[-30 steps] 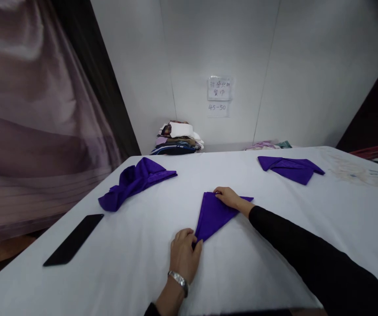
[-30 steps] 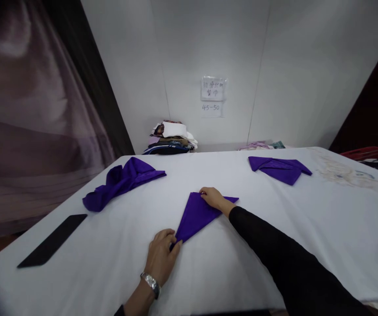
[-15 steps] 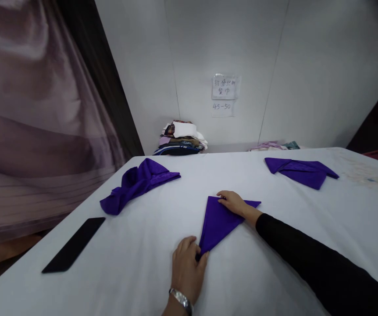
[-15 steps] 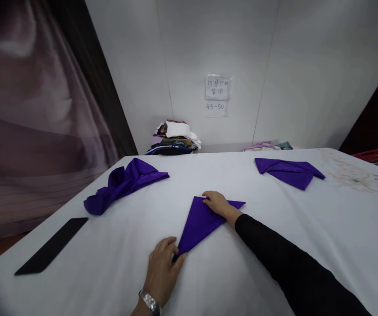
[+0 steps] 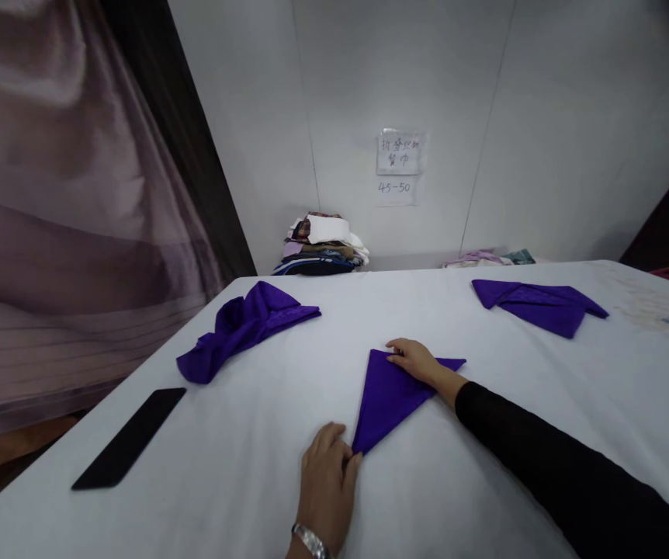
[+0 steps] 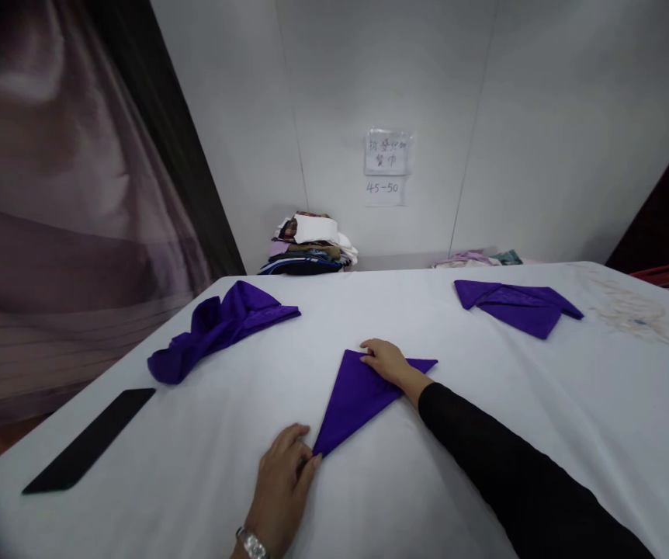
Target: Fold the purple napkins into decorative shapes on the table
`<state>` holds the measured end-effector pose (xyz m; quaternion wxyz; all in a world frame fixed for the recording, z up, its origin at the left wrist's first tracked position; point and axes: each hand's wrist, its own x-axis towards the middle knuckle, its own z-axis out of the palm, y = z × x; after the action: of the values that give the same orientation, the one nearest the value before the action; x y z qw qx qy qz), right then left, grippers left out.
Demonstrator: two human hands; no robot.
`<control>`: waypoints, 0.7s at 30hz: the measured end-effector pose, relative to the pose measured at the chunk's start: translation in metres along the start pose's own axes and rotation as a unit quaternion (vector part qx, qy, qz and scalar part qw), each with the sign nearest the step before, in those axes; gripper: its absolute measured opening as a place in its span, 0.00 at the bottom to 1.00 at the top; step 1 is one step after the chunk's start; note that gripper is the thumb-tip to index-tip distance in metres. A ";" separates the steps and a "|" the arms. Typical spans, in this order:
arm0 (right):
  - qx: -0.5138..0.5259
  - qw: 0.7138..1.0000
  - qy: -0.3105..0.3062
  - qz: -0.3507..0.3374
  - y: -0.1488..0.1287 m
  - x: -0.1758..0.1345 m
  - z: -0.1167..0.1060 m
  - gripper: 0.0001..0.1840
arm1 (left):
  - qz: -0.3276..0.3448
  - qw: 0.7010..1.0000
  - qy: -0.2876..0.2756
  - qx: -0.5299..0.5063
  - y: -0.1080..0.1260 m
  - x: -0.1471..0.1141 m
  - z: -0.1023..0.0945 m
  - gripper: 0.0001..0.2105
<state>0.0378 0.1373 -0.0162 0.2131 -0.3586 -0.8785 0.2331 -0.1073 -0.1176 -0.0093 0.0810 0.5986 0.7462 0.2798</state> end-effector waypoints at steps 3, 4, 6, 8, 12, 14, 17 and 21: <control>0.015 1.000 0.003 -0.002 0.002 0.001 0.001 0.16 | 0.020 1.000 -0.001 0.009 -0.003 0.001 0.000 0.06; 0.019 1.000 0.004 -0.001 0.003 0.001 0.001 0.16 | 0.027 1.000 -0.003 0.012 -0.004 0.001 -0.001 0.06; 0.025 1.000 0.006 0.001 0.003 0.001 0.002 0.16 | 0.045 0.999 -0.012 0.015 -0.006 0.002 -0.001 0.07; 0.031 0.999 0.008 0.002 0.004 0.000 0.002 0.16 | 0.063 0.998 -0.019 0.017 -0.008 0.002 -0.003 0.07; 0.035 0.999 0.015 -0.009 0.005 -0.002 0.002 0.16 | 0.080 0.996 -0.028 0.027 -0.012 0.003 -0.005 0.06; 0.032 0.999 0.023 -0.020 0.005 -0.002 0.002 0.16 | 0.081 0.996 -0.035 0.035 -0.012 0.004 -0.005 0.06; 0.034 0.998 0.035 -0.032 0.007 -0.002 0.002 0.16 | 0.087 0.994 -0.043 0.044 -0.013 0.004 -0.006 0.06; 0.049 0.998 0.037 -0.032 0.007 -0.002 0.002 0.15 | 0.106 0.992 -0.051 0.051 -0.019 0.002 -0.008 0.06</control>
<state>0.0417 0.1402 -0.0223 0.2703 -0.3283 -0.8683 0.2553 -0.1278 -0.1209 -0.0117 0.0579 0.6914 0.6865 0.2175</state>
